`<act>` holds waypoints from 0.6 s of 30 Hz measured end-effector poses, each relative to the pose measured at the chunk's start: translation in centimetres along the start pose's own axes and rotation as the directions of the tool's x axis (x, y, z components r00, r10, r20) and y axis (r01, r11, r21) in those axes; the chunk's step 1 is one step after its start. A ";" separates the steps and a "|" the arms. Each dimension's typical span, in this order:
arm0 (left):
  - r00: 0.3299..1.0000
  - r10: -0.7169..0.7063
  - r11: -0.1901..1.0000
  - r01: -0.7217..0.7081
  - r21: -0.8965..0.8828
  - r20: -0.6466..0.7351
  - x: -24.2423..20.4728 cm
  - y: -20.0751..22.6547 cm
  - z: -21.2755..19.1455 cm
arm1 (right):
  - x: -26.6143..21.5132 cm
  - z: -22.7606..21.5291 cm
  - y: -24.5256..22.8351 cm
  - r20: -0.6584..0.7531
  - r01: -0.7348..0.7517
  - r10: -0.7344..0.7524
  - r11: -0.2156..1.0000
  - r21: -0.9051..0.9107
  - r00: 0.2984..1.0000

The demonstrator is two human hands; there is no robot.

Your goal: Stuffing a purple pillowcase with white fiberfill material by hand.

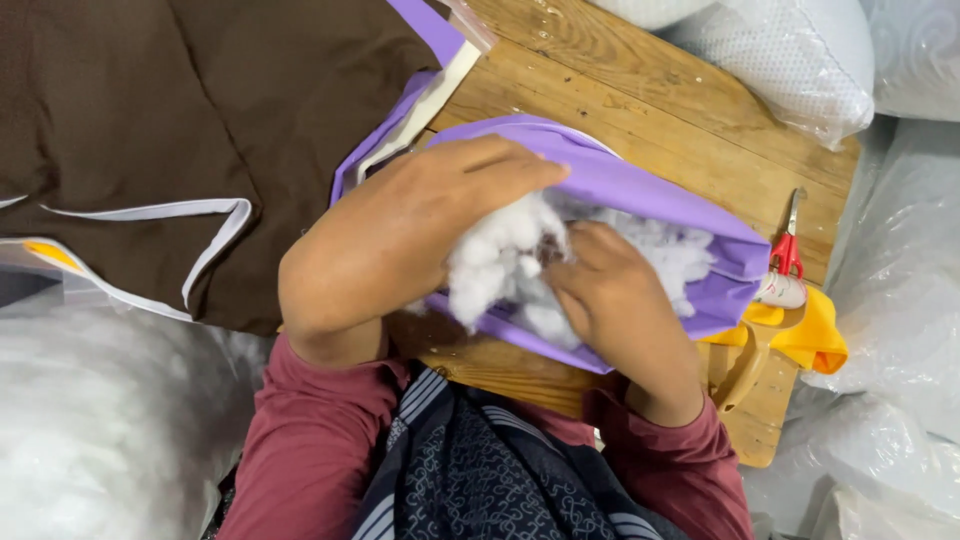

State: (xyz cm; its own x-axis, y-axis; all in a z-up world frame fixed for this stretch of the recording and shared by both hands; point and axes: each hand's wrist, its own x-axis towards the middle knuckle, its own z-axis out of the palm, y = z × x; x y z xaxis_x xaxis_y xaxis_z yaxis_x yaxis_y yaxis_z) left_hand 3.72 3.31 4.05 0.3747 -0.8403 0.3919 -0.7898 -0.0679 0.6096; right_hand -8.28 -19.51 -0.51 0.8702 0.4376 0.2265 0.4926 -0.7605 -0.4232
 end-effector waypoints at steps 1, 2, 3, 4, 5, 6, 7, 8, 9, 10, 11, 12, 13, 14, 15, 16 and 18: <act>1.000 -0.007 1.000 0.007 0.006 -0.003 0.0 0.0 -0.2 | 0.2 0.3 0.2 0.001 0.008 -0.008 1.000 0.005 1.000; 0.998 -0.011 0.999 0.009 -0.041 -0.054 0.0 0.0 -0.6 | 0.4 0.7 0.3 0.044 0.018 -0.018 1.000 0.007 0.999; 0.994 -0.017 0.996 0.007 -0.087 -0.106 0.1 0.0 -1.0 | 0.7 1.0 0.5 0.086 0.028 -0.029 1.000 0.010 0.996; 0.994 -0.021 0.997 0.013 -0.079 -0.110 0.1 0.6 -1.3 | 0.9 -0.5 -0.6 0.085 0.039 -0.040 0.999 0.013 0.996; 0.987 -0.024 0.986 -0.002 -0.166 -0.157 0.1 1.1 -1.6 | 1.1 -2.0 -1.8 -0.100 -0.016 0.020 0.999 0.045 0.995; 0.978 -0.030 0.966 -0.024 -0.256 -0.206 0.1 1.7 -1.7 | 1.1 -3.6 -2.9 -0.276 -0.067 0.089 0.994 0.087 0.957; 0.977 -0.034 0.967 -0.021 -0.253 -0.211 0.2 2.0 -1.4 | 0.7 -3.5 -3.2 -0.272 -0.060 0.082 0.994 0.087 0.959; 0.981 -0.046 0.970 -0.001 -0.244 -0.188 0.3 2.3 -1.1 | 0.3 -3.4 -3.4 -0.408 -0.054 0.116 0.986 0.160 0.906; 0.985 -0.059 0.972 0.019 -0.235 -0.164 0.4 2.5 -0.8 | -0.2 -3.3 -3.7 -0.530 -0.039 0.161 0.972 0.233 0.833; 0.985 -0.058 0.972 0.018 -0.234 -0.165 0.6 2.7 -0.6 | -0.3 -2.9 -3.6 -0.531 -0.037 0.159 0.972 0.232 0.833; 0.991 -0.051 0.966 0.018 -0.258 -0.125 0.7 2.9 -0.3 | -0.5 -2.4 -3.5 -0.520 -0.014 0.095 0.987 0.158 0.849; 0.995 -0.043 0.960 0.018 -0.280 -0.086 0.9 3.0 0.0 | -0.6 -2.0 -3.3 -0.503 0.013 0.030 0.996 0.083 0.864; 0.995 -0.042 0.961 0.016 -0.277 -0.089 0.9 3.2 0.4 | -0.2 -1.6 -3.6 -0.504 0.017 0.026 0.997 0.081 0.863; 0.995 -0.015 0.991 0.002 -0.137 -0.094 0.8 3.3 0.8 | 0.1 -1.2 -3.9 -0.560 -0.053 0.084 0.996 0.071 0.824; 0.995 0.011 1.000 -0.011 0.005 -0.095 0.8 3.4 1.1 | 0.5 -0.8 -4.2 -0.614 -0.123 0.138 0.990 0.066 0.777; 0.995 0.009 1.000 -0.009 0.006 -0.097 0.7 3.0 1.1 | 0.5 -0.7 -4.1 -0.613 -0.121 0.136 0.990 0.066 0.778; 0.999 0.051 0.996 -0.051 -0.071 -0.010 0.6 2.2 1.1 | 0.4 -0.5 -3.9 -0.691 -0.146 0.183 0.983 0.112 0.699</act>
State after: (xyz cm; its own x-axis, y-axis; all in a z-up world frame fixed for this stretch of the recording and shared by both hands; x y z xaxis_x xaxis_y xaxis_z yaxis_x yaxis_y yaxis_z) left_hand 1.69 2.06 4.81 0.3391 -0.8370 0.4295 -0.7713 0.0141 0.6363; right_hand -9.80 -16.65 1.70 0.7072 -0.1649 0.6875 0.3552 -0.7579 -0.5472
